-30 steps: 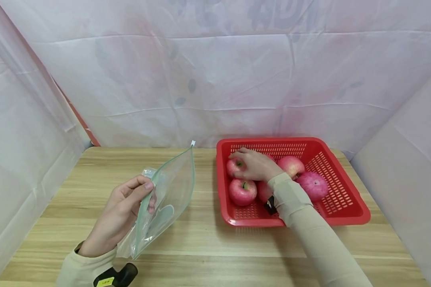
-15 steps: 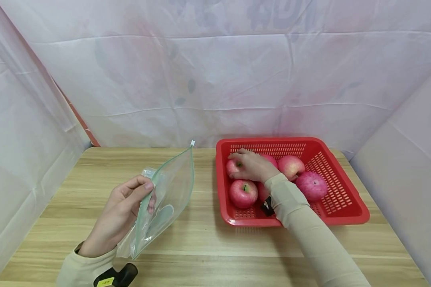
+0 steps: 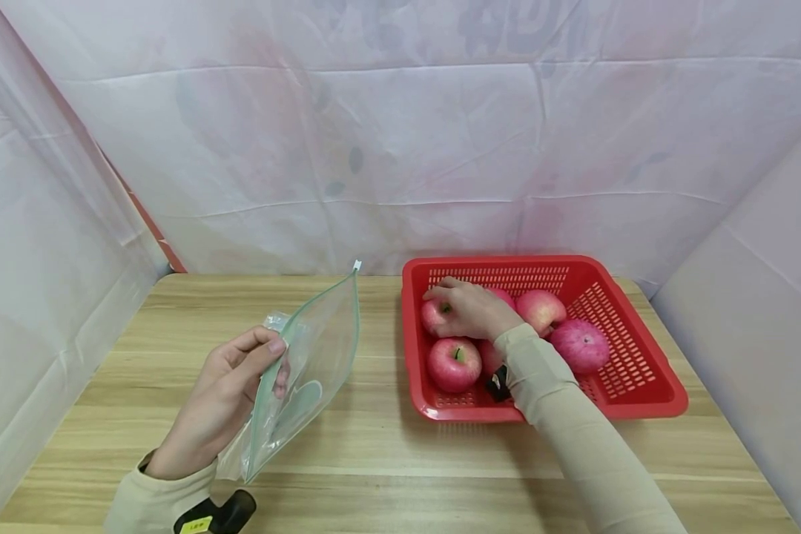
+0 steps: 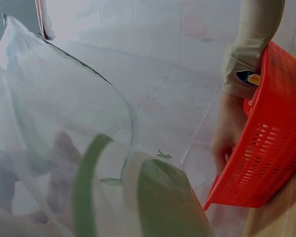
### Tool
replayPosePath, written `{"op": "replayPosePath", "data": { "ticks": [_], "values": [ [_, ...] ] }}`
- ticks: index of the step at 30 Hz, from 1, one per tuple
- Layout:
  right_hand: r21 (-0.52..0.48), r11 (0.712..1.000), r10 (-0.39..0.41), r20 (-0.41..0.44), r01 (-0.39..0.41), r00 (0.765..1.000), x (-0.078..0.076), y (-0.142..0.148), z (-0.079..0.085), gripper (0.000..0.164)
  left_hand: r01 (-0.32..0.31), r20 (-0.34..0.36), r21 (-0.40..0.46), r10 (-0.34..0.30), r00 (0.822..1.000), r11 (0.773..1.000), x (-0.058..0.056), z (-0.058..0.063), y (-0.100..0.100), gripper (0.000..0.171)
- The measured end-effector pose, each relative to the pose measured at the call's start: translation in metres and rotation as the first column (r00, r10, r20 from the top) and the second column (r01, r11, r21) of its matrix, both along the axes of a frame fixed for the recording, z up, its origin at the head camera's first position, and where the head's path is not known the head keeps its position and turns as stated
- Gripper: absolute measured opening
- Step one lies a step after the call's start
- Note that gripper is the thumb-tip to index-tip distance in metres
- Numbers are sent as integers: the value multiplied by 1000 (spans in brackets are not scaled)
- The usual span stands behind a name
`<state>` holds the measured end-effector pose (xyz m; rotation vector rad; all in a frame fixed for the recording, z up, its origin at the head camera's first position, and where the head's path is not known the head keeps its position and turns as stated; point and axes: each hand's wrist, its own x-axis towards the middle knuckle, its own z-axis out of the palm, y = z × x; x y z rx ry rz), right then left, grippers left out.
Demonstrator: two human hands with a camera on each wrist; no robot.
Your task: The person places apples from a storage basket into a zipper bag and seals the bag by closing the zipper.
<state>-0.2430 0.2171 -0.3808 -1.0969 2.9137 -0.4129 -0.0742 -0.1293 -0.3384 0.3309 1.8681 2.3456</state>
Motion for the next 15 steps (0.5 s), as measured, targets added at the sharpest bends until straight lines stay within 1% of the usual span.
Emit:
{"op": "replayPosePath", "data": {
  "ticks": [8,15],
  "values": [
    [-29,999,15,-19,-16,1000,1,0,4,47,2,-10,2,-2,1000,1000,1,-1,0,11],
    [-77,997,-6,-43,3,999,4,2,11,49,4,-15,7,-4,1000,1000,1,0,0,12]
  ]
}}
